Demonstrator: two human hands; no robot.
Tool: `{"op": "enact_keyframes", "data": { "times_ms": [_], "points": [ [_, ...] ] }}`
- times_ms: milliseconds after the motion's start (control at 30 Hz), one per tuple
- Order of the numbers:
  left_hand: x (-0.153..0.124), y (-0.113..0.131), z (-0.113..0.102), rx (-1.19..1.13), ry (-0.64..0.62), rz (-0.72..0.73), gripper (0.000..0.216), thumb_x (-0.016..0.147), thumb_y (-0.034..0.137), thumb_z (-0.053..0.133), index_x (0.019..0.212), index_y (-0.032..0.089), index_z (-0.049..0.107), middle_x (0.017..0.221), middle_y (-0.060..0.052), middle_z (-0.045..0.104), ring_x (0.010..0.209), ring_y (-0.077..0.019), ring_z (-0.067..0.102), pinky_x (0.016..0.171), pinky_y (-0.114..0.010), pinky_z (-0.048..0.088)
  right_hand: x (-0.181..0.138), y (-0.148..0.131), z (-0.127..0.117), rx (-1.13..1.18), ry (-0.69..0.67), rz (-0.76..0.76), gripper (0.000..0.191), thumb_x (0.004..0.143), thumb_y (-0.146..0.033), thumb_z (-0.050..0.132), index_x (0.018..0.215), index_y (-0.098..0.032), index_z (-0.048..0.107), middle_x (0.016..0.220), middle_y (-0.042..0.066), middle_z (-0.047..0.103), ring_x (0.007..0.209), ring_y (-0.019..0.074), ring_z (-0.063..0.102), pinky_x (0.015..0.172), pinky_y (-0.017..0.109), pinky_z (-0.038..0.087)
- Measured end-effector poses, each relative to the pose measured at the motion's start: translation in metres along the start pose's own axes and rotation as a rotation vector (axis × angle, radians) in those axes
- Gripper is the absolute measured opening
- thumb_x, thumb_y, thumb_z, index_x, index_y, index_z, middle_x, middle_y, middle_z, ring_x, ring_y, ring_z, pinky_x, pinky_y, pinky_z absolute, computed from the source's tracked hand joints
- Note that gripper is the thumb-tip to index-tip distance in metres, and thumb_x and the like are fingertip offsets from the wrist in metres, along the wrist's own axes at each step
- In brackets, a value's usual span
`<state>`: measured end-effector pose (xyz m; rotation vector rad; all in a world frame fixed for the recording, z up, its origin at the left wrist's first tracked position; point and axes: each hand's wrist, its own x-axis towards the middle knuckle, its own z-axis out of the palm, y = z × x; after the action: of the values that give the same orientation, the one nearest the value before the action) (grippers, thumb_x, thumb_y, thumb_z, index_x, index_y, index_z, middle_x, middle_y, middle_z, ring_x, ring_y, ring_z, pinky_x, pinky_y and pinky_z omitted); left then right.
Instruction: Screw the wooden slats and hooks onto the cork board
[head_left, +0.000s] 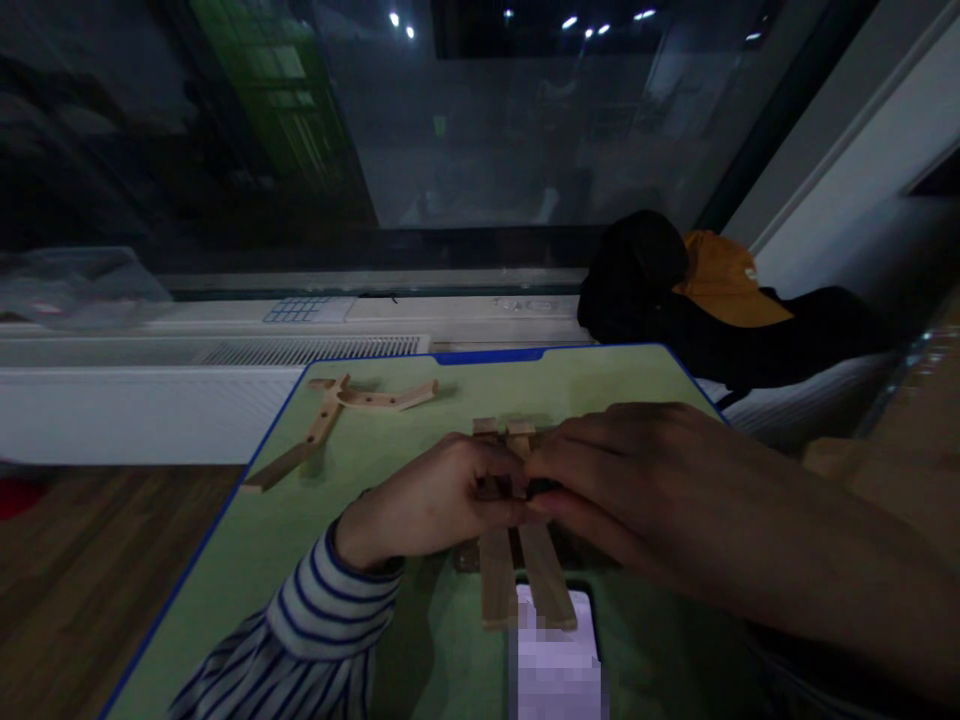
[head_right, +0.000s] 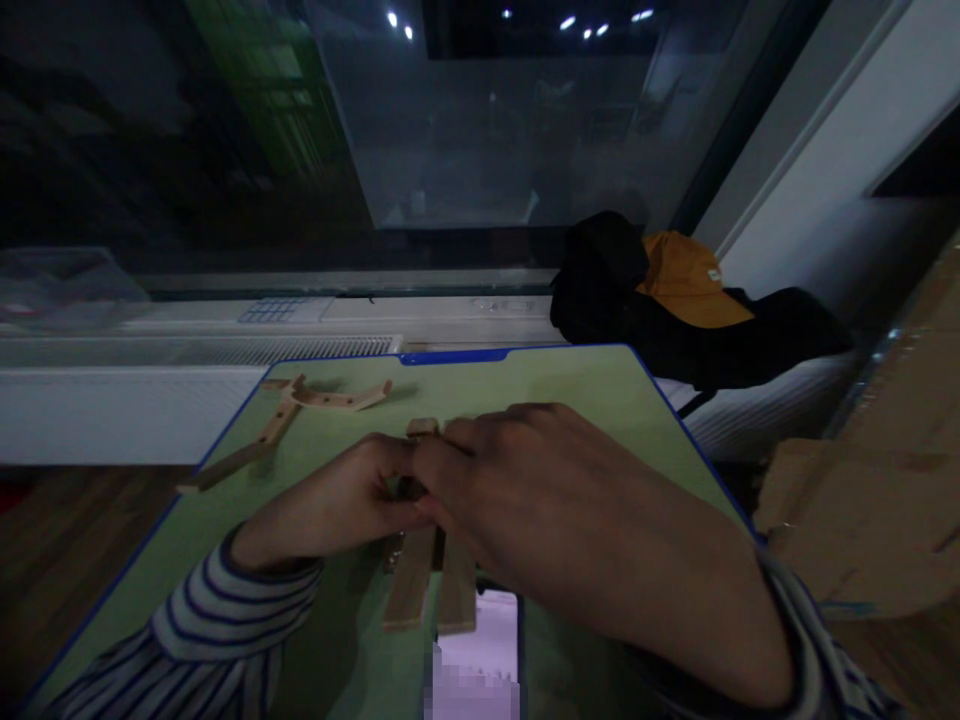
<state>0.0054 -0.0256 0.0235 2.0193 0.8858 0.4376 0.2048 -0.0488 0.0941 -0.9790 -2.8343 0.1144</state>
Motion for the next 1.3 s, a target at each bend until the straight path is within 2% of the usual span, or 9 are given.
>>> {"op": "enact_keyframes", "data": {
  "times_ms": [200,400,567,700,833,1000,1100,1200,1300],
  "points": [
    [0.0013,-0.0017,0.0009,-0.004,0.012,0.016,0.016,0.08,0.029,0.066,0.081,0.013,0.068,0.074,0.0,0.069,0.065,-0.0126,0.06,0.057,-0.021,0.043,-0.0011,0.0005,0.0024,0.04,-0.008,-0.009,0.015,0.086,-0.018,0.058,0.1,-0.022,0.057,0.092,-0.001,0.068,0.076,0.0162,0.065,0.07,0.031,0.05],
    [0.0021,-0.0022,0.0012,-0.097,0.007,0.094,0.011,0.083,0.025,0.064,0.084,0.016,0.069,0.082,0.0,0.071,0.074,-0.0132,0.063,0.065,-0.022,0.047,-0.0005,0.0024,0.0003,0.055,0.023,-0.061,0.021,0.087,-0.021,0.057,0.107,-0.022,0.059,0.111,0.003,0.066,0.09,0.0176,0.065,0.078,0.031,0.05],
    [0.0021,-0.0014,0.001,-0.09,-0.042,0.061,0.013,0.086,0.023,0.06,0.088,0.015,0.071,0.083,0.0,0.071,0.076,-0.0142,0.064,0.069,-0.023,0.048,-0.0002,0.0025,0.0003,0.096,-0.034,-0.075,0.021,0.086,-0.013,0.056,0.103,-0.023,0.062,0.101,0.0,0.069,0.087,0.0153,0.065,0.078,0.03,0.05],
    [0.0018,-0.0006,0.001,-0.093,-0.104,0.073,0.019,0.09,0.022,0.054,0.098,0.015,0.07,0.089,-0.002,0.071,0.084,-0.0161,0.064,0.076,-0.026,0.048,-0.0021,0.0028,0.0018,0.024,-0.016,-0.06,0.021,0.087,-0.015,0.056,0.105,-0.024,0.06,0.103,-0.001,0.068,0.085,0.0168,0.065,0.076,0.034,0.051],
    [0.0005,-0.0016,0.0008,-0.082,-0.118,0.075,0.019,0.09,0.018,0.052,0.095,0.015,0.07,0.091,-0.003,0.072,0.083,-0.015,0.065,0.075,-0.024,0.048,-0.0016,0.0014,0.0033,0.015,-0.021,-0.041,0.018,0.087,-0.016,0.056,0.104,-0.023,0.059,0.101,-0.001,0.068,0.084,0.0161,0.065,0.077,0.032,0.051],
    [0.0002,-0.0025,0.0006,-0.039,-0.052,0.013,0.012,0.084,0.023,0.062,0.087,0.014,0.069,0.083,-0.002,0.072,0.076,-0.0156,0.064,0.066,-0.024,0.048,0.0021,-0.0014,0.0054,0.052,0.004,-0.032,0.02,0.087,-0.017,0.056,0.106,-0.024,0.06,0.1,-0.001,0.069,0.084,0.015,0.065,0.077,0.031,0.051],
    [0.001,-0.0022,0.0005,-0.052,0.003,0.042,0.012,0.083,0.025,0.064,0.085,0.014,0.069,0.08,0.0,0.072,0.072,-0.0137,0.064,0.063,-0.022,0.047,0.003,-0.0007,0.0055,0.041,0.0,-0.017,0.019,0.086,-0.016,0.057,0.104,-0.022,0.061,0.099,0.001,0.069,0.086,0.0157,0.065,0.079,0.032,0.051],
    [0.0016,-0.0015,-0.0002,-0.099,0.013,0.082,0.008,0.083,0.021,0.064,0.086,0.016,0.07,0.084,0.001,0.072,0.075,-0.0126,0.065,0.067,-0.022,0.048,0.001,0.0014,0.0035,0.031,0.003,-0.038,0.024,0.086,-0.016,0.057,0.11,-0.021,0.058,0.108,0.004,0.067,0.091,0.0177,0.065,0.081,0.033,0.051],
    [0.0018,-0.0006,-0.0018,-0.134,-0.009,0.109,0.007,0.083,0.017,0.064,0.083,0.017,0.071,0.089,0.001,0.073,0.081,-0.0124,0.065,0.074,-0.022,0.048,-0.001,0.0022,0.0011,0.097,-0.033,-0.072,0.023,0.088,-0.015,0.055,0.109,-0.023,0.057,0.111,0.002,0.066,0.095,0.0168,0.064,0.085,0.033,0.049]
  ]
}}
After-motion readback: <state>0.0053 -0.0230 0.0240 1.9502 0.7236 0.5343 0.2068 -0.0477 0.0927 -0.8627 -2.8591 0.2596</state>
